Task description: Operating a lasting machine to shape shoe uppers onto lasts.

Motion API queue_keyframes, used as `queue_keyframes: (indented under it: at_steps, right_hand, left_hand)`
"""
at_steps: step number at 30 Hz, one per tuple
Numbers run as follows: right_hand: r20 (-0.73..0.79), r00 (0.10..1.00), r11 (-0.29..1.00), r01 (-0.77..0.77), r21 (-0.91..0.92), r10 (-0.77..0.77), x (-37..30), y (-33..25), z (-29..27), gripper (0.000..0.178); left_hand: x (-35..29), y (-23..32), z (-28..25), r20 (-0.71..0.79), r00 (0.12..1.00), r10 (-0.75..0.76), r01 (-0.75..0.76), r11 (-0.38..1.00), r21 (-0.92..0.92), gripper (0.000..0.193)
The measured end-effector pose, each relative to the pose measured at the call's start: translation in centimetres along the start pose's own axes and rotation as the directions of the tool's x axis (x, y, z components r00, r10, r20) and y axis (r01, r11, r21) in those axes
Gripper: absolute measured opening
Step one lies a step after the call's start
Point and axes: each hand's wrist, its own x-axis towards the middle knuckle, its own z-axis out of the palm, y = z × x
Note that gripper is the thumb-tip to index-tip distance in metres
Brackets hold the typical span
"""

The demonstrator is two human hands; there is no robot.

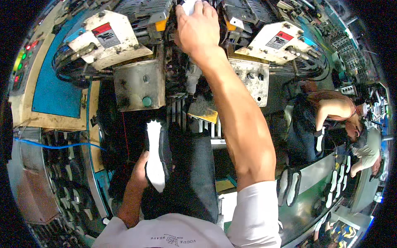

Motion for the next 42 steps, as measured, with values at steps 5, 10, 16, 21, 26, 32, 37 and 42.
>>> queue_keyframes:
  at_steps: [5,10,16,21,26,32,37,42]
  right_hand:
    - [0.093,0.995,0.999,-0.04,0.028,0.038,0.2,-1.5,-1.0,0.071]
    - [-0.201,0.978,0.973,0.104,0.205,-0.062,-10.1,-2.0,1.9,0.062]
    - [0.471,0.882,0.894,-0.218,0.392,0.008,-40.0,1.6,13.4,0.044]
    - [0.427,0.838,0.898,0.154,0.412,-0.339,-41.6,-6.3,11.9,0.044]
    - [0.397,0.825,0.804,0.11,0.585,-0.402,-40.9,-7.1,11.1,0.051]
    - [0.434,0.821,0.831,0.085,0.549,-0.37,-40.5,-7.7,12.3,0.057]
    - [0.402,0.832,0.773,0.049,0.632,-0.382,-40.7,-5.4,11.6,0.061]
    - [0.255,0.881,0.783,0.183,0.594,-0.399,-39.8,-3.5,11.7,0.054]
  left_hand:
    - [-6.3,1.8,2.3,-0.048,0.982,0.185,-0.184,0.983,0.025,0.065]
    - [-14.3,-0.4,-3.3,-0.394,0.895,0.212,-0.152,0.972,0.178,0.102]
    - [-25.5,-4.3,-8.1,-0.684,0.649,0.334,-0.242,0.943,0.23,0.089]
    - [-38.1,-10.4,-11.1,-0.804,0.148,0.575,-0.469,0.757,0.455,0.079]
    - [-51.6,-16.0,-10.4,-0.855,-0.248,0.456,-0.468,0.717,0.518,0.079]
    - [-67.6,-33.2,-19.1,-0.507,-0.69,0.517,0.096,0.759,0.644,0.079]
    - [-71.2,-43.6,-23.2,-0.64,-0.685,0.349,0.276,0.937,0.216,0.086]
    - [-68.6,-55.4,-26.6,-0.718,-0.671,0.185,0.234,0.972,0.031,0.074]
